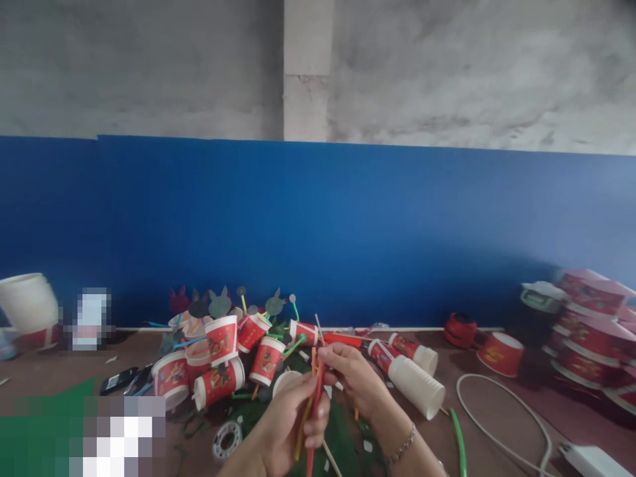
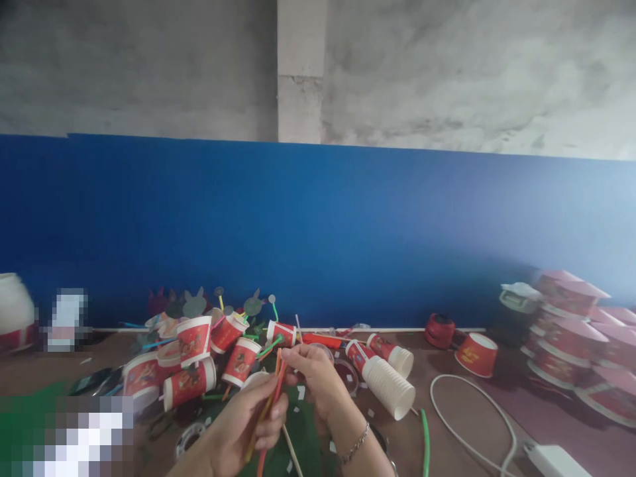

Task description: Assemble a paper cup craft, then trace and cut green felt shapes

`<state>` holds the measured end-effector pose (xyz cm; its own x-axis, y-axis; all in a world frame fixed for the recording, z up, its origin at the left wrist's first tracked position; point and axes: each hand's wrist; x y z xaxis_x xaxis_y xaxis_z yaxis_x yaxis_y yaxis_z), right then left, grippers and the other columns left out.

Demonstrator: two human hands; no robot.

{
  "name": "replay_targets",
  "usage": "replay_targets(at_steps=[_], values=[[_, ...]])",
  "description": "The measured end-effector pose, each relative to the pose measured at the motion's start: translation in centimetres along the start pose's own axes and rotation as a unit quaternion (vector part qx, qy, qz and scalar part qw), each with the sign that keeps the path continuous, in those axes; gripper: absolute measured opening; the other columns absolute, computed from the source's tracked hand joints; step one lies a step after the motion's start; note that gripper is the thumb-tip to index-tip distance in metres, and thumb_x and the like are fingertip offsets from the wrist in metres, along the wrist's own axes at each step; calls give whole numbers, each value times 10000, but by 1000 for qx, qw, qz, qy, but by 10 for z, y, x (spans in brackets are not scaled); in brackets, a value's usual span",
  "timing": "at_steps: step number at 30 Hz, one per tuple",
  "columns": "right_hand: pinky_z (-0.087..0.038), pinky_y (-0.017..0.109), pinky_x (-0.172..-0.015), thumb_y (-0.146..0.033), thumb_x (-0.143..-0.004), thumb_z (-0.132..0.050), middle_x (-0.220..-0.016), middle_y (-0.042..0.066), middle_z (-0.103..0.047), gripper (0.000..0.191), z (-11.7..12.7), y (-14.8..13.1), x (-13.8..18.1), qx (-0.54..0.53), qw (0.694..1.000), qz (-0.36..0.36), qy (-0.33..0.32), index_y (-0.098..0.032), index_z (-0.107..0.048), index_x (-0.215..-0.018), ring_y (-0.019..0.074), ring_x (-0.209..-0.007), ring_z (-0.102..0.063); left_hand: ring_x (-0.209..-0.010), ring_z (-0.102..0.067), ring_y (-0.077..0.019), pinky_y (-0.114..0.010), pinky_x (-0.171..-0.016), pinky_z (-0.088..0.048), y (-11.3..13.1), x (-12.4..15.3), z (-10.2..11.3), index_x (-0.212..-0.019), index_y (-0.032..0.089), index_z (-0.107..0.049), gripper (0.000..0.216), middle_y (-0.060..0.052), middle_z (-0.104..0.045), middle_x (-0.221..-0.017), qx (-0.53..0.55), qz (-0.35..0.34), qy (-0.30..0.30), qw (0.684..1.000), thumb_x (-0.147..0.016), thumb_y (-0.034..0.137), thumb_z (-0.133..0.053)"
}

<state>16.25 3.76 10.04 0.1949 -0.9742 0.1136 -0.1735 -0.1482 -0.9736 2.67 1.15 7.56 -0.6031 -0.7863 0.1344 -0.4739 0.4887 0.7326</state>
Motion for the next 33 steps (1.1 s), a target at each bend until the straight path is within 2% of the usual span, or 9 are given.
replay_targets(at_steps=[4,8,14,15,17,19,21,26,33], values=[[-269,199,-406,-485,-597,-734,-421,-61,-462,387,-5,5,-4,33,995,44,85,-157,-534,-561,69,-407,-392,-368,-208,-12,-196,-395,-72,0,-1,-3,-899,177,-510,425,85,-427,-533,-70,-27,51,996,-689,513,-662],[-286,212,-429,-461,-589,-748,-442,-72,-438,393,-6,5,-6,11,980,119,157,-170,-492,-525,68,-422,-372,-370,-185,-4,-198,-407,-59,3,2,-8,-939,183,-510,442,94,-426,-539,-114,-26,70,991,-666,479,-692],[-315,230,-438,-471,-670,-692,-503,-67,-494,305,26,-12,-5,-148,920,217,290,-207,-541,-647,87,-431,-416,-382,-247,-15,-188,-407,-105,3,0,-3,-910,169,-518,420,86,-452,-530,-74,-46,106,991,-667,474,-672],[-331,235,-450,-472,-657,-700,-510,-62,-506,302,31,-14,-5,-160,920,217,286,-208,-554,-652,93,-441,-429,-387,-274,-20,-185,-409,-131,2,-2,-1,-905,167,-521,409,79,-466,-534,-57,-45,109,991,-680,483,-652],[-350,239,-473,-469,-635,-715,-519,-46,-520,310,36,-15,-5,-129,946,192,229,-193,-574,-631,99,-463,-445,-400,-328,-32,-185,-418,-185,0,-5,3,-891,165,-532,391,66,-493,-543,-31,-43,113,992,-704,497,-621],[-330,234,-466,-457,-629,-722,-502,-39,-507,320,33,-12,-6,-37,979,144,143,-168,-589,-592,90,-458,-421,-412,-376,-41,-187,-430,-226,-2,-7,4,-848,161,-544,381,59,-505,-537,-30,-51,118,991,-677,480,-661],[-275,223,-439,-436,-630,-721,-459,-48,-467,322,24,-6,-7,70,987,108,94,-146,-602,-557,72,-429,-363,-454,-457,-65,-194,-455,-281,-4,-8,4,-805,157,-549,380,38,-543,-558,-44,-61,120,990,-637,457,-710],[-251,218,-419,-376,-656,-682,-448,-39,-477,262,5,5,-9,222,960,127,113,-132,-660,-563,74,-427,-347,-533,-565,-130,-220,-497,-346,-5,-4,-2,-767,145,-553,383,-6,-600,-559,-106,-83,131,982,-650,478,-701],[-379,224,-473,-343,-687,-659,-581,18,-643,209,2,6,-8,218,952,172,127,-145,-722,-711,132,-525,-514,-476,-566,-122,-221,-474,-358,-9,-5,0,-837,155,-540,402,25,-590,-549,-112,-68,126,983,-672,498,-671]])
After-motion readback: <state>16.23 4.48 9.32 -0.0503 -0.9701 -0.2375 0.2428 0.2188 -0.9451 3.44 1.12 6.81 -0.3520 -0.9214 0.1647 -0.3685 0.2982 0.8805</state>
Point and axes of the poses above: each hand's wrist, its own x-axis away from the middle knuckle, its own z-axis out of the back of the hand, y = z × x
